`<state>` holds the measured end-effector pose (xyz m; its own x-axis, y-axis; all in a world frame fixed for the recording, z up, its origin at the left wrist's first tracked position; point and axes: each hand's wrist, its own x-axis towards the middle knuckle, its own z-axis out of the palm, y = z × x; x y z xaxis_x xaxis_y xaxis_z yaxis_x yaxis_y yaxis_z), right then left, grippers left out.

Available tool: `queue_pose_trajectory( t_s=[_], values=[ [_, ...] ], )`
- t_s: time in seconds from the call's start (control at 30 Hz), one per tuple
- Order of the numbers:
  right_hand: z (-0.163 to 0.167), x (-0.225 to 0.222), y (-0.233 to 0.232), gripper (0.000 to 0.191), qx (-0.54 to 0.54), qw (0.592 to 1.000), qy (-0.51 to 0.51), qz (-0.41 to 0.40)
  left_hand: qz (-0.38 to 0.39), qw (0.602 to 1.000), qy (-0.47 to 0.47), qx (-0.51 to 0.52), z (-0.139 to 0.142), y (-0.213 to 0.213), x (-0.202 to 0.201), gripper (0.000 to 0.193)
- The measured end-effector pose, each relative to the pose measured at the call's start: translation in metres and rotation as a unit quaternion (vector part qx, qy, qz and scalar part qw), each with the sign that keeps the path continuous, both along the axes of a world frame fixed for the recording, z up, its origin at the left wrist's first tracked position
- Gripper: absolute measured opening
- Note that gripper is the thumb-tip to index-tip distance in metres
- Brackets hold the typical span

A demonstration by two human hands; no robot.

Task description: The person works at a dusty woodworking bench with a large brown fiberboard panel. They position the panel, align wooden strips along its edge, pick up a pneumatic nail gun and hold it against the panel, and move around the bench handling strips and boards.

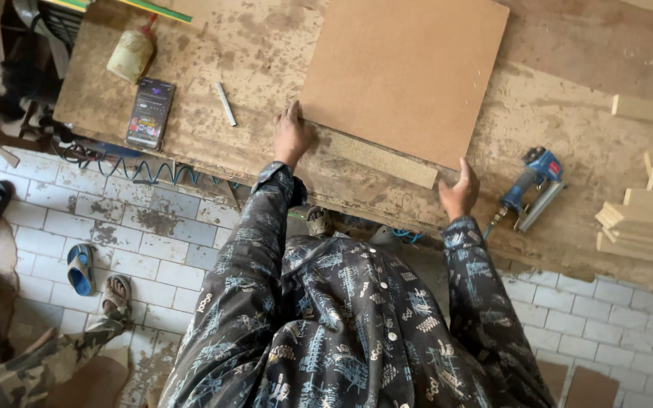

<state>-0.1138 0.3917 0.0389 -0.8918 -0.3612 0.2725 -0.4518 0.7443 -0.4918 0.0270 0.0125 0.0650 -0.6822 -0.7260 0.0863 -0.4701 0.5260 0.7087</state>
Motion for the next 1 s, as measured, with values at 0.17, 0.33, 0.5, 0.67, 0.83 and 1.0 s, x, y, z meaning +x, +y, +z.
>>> queue_pose_trajectory(
  t_s=[0.17,0.33,0.5,0.67,0.83,1.0],
  values=[
    [0.002,-0.01,0.007,0.065,0.037,0.999,-0.016,0.027,-0.057,0.996,-0.069,-0.029,0.002,0.017,-0.002,0.052],
    [-0.004,0.015,0.033,0.073,0.092,0.995,0.019,0.016,-0.095,0.989,-0.079,-0.077,-0.016,0.04,0.031,0.066],
    [-0.02,0.028,0.033,0.073,0.117,0.99,0.073,-0.04,-0.065,0.99,-0.036,-0.123,-0.043,0.048,0.039,0.063],
    [-0.031,0.024,0.026,0.068,0.094,0.992,0.042,-0.068,-0.051,0.991,-0.082,-0.087,-0.042,0.044,0.032,0.058],
    [-0.038,0.022,0.025,0.063,0.109,0.985,0.097,-0.088,-0.029,0.994,-0.071,-0.077,-0.041,0.046,0.031,0.055],
    [-0.04,0.02,0.022,0.063,0.101,0.985,0.096,-0.101,-0.027,0.994,-0.03,-0.104,-0.051,0.047,0.033,0.056]
  ],
)
